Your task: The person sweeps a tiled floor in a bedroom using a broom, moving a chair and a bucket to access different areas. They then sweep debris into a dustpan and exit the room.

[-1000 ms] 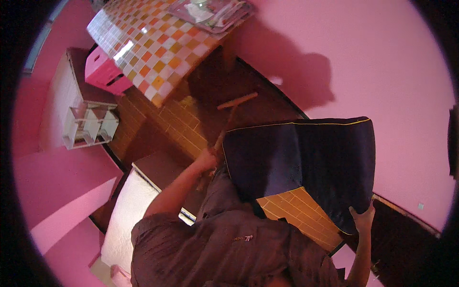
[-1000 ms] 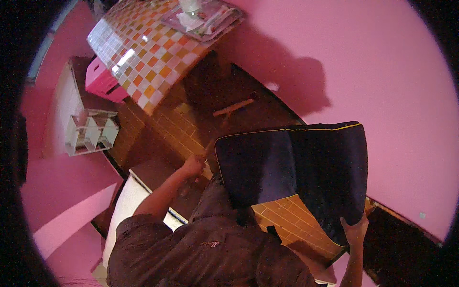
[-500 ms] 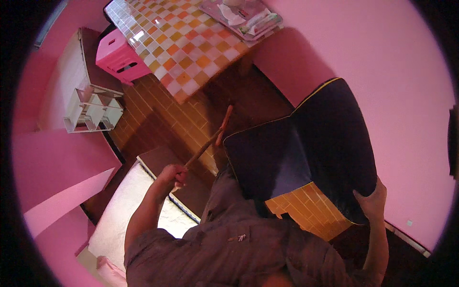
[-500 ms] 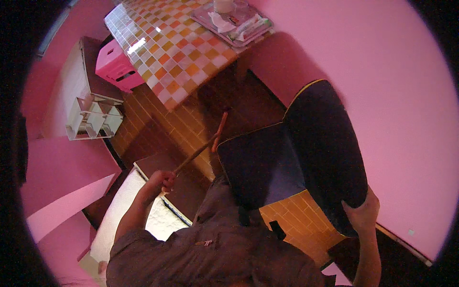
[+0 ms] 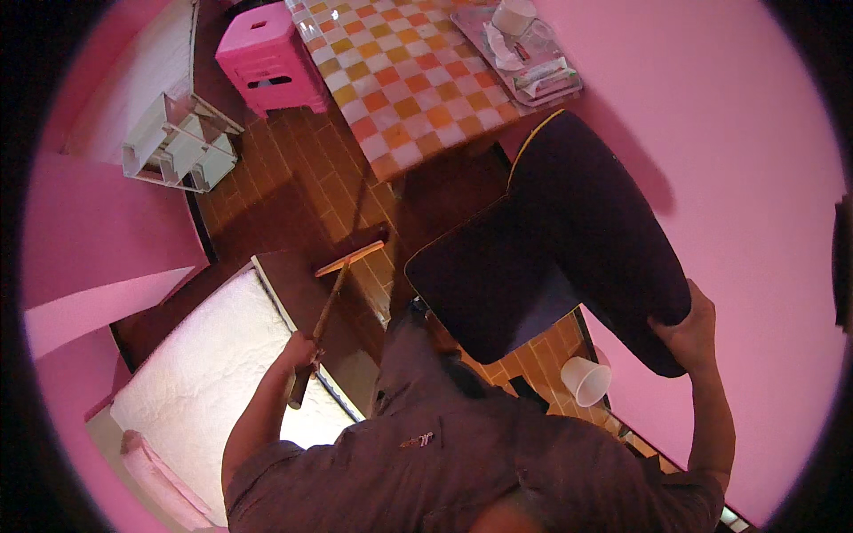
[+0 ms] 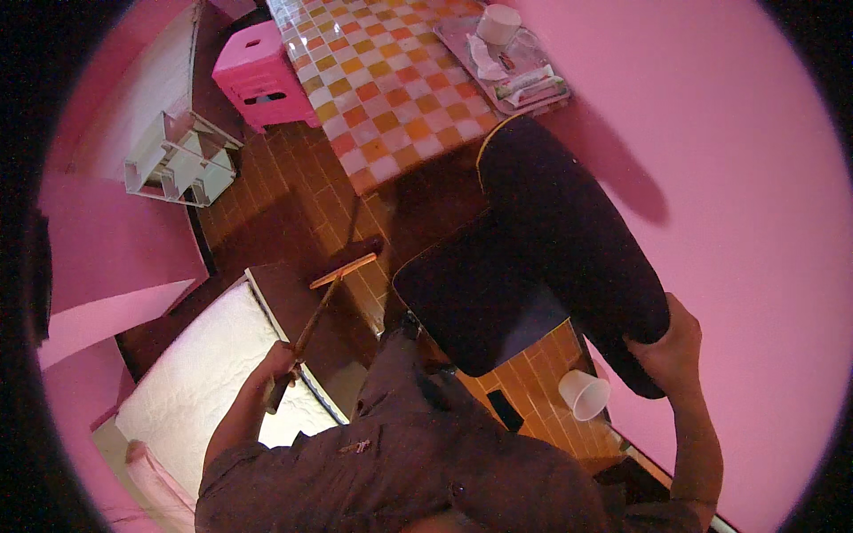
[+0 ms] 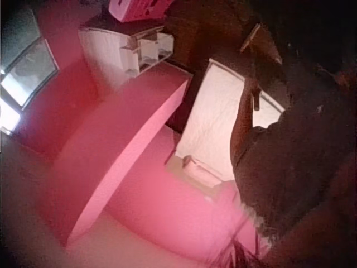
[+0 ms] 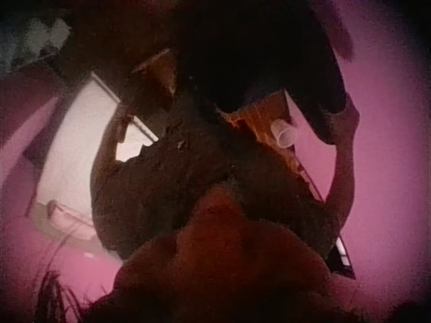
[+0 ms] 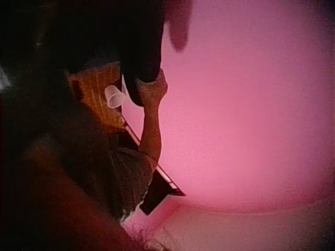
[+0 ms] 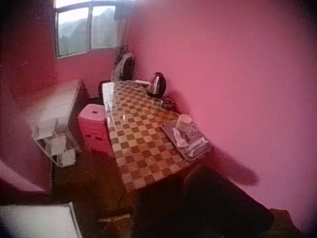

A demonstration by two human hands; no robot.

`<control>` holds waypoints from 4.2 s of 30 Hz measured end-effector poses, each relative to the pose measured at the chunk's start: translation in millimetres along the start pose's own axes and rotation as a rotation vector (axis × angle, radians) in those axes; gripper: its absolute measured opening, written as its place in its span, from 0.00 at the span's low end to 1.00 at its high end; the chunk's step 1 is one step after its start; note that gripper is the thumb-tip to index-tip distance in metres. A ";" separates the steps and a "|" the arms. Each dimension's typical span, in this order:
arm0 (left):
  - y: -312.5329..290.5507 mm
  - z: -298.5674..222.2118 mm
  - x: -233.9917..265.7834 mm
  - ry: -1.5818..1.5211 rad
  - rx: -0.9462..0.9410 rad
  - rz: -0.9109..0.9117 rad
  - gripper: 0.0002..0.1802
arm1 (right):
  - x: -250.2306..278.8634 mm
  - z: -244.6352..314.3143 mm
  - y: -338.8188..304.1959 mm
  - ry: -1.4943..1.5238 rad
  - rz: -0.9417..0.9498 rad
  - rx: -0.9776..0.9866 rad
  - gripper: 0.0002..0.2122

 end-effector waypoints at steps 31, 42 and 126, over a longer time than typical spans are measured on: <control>-47.8 181.2 -249.1 0.402 0.081 -0.208 0.20 | 51.8 10.5 9.2 0.018 0.210 0.245 0.21; -62.8 171.3 -222.6 0.265 0.140 -0.183 0.16 | -5.8 -4.3 33.6 0.116 0.159 0.277 0.26; -5.5 -77.7 -639.4 1.539 -0.217 -0.142 0.29 | -155.2 -849.6 -653.2 1.284 -0.250 -1.514 0.13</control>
Point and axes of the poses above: each hand's wrist, its own y-axis towards the middle knuckle, its own x-axis out of the back of the hand, z = x × y, the point moved 5 cm from there along y, towards the middle knuckle, and after that the axes turned 15 degrees about y, right-handed, at the moved point
